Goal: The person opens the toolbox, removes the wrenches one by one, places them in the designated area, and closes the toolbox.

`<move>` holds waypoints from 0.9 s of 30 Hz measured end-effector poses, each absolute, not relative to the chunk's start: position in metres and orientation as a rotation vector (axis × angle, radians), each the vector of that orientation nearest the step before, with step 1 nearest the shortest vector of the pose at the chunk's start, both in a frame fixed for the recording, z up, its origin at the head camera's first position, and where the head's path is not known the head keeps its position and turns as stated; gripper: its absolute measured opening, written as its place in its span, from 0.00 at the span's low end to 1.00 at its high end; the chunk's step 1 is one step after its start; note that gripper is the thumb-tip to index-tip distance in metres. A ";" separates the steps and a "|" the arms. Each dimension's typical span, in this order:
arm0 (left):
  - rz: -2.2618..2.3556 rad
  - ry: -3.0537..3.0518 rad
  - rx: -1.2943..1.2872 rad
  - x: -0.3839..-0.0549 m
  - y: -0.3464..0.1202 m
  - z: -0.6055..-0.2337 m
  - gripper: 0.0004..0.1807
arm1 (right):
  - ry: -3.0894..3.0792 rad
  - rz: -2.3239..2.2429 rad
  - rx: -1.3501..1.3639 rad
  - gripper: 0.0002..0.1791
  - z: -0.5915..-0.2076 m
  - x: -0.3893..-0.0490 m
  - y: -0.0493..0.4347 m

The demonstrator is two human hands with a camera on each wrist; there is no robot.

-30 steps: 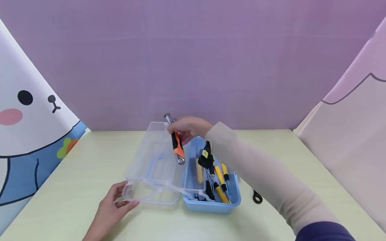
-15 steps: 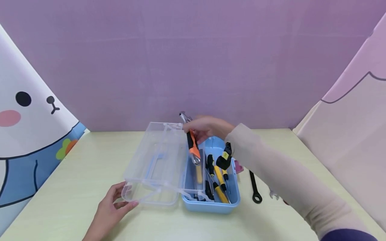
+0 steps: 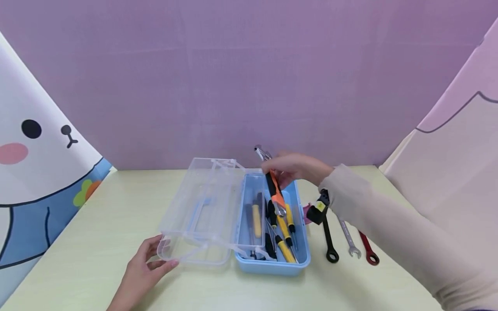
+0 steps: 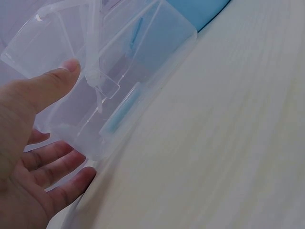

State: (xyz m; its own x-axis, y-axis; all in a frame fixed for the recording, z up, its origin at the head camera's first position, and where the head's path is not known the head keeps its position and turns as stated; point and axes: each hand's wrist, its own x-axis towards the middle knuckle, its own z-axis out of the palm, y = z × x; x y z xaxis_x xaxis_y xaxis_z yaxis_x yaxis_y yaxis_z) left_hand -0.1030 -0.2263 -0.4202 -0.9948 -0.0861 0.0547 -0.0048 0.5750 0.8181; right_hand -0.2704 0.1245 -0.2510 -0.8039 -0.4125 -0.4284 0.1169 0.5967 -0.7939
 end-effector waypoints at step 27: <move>-1.428 -2.735 0.151 -0.105 -0.226 -0.421 0.43 | 2.307 -1.151 -0.183 0.15 -0.275 -0.248 0.222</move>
State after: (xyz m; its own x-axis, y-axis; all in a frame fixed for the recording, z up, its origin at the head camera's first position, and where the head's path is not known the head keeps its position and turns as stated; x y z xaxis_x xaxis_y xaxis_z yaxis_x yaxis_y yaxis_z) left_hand -0.1053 -0.2264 -0.4209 -0.9938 -0.1112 0.0016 -0.0623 0.5682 0.8205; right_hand -0.2480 0.2220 -0.2750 -0.8398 -0.3518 -0.4134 0.1186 0.6243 -0.7721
